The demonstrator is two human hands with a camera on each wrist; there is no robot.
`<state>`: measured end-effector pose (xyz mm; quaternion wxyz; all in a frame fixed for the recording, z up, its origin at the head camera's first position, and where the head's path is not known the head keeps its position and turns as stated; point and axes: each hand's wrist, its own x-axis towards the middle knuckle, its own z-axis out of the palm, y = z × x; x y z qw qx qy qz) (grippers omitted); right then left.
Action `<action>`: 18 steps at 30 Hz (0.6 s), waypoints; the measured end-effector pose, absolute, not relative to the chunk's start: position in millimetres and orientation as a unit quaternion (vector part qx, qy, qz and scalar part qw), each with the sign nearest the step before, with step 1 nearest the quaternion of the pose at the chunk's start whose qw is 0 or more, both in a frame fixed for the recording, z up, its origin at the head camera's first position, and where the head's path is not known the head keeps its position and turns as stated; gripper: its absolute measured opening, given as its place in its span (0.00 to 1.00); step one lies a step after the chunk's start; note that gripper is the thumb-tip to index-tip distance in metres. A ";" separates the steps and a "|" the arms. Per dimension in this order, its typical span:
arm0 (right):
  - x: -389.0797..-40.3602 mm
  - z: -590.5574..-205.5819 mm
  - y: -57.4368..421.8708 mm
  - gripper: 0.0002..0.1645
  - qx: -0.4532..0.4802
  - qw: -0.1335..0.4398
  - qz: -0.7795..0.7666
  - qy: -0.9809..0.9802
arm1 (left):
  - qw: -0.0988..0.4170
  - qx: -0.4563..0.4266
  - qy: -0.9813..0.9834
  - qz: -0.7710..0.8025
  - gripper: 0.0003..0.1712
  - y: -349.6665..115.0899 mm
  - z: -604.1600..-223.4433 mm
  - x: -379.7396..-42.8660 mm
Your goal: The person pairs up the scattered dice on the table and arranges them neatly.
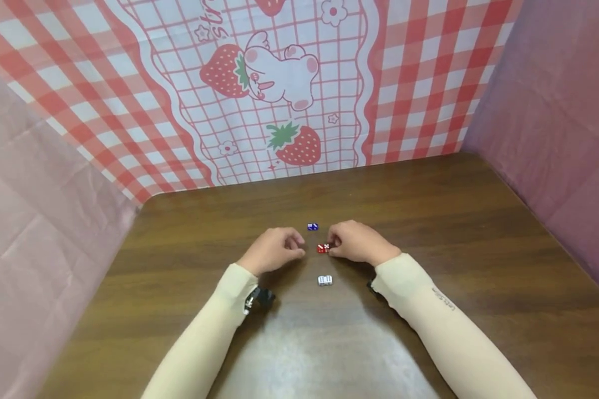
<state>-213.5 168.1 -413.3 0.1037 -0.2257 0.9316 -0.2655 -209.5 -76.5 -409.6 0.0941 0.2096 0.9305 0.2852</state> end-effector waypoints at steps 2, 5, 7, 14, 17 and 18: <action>-214.5 -414.0 164.6 0.07 -0.229 0.104 -0.265 0.931 | 0.100 0.217 0.928 0.285 0.15 -68.2 -413.2 -209.6; -216.3 -415.3 162.3 0.07 -0.230 0.101 -0.263 0.932 | 0.100 0.224 0.927 0.282 0.15 -61.6 -419.1 -211.3; -217.0 -415.7 161.6 0.07 -0.226 0.103 -0.262 0.932 | 0.097 0.226 0.928 0.281 0.16 -58.5 -422.2 -212.4; -217.1 -414.6 155.5 0.05 -0.230 0.100 -0.263 0.932 | 0.084 0.239 0.927 0.276 0.13 -51.6 -424.7 -214.4; -217.1 -416.2 151.7 0.05 -0.235 0.100 -0.266 0.930 | 0.080 0.242 0.928 0.270 0.11 -50.5 -425.1 -215.3; -217.3 -417.1 150.8 0.05 -0.235 0.101 -0.267 0.929 | 0.081 0.241 0.929 0.269 0.10 -50.5 -425.4 -215.5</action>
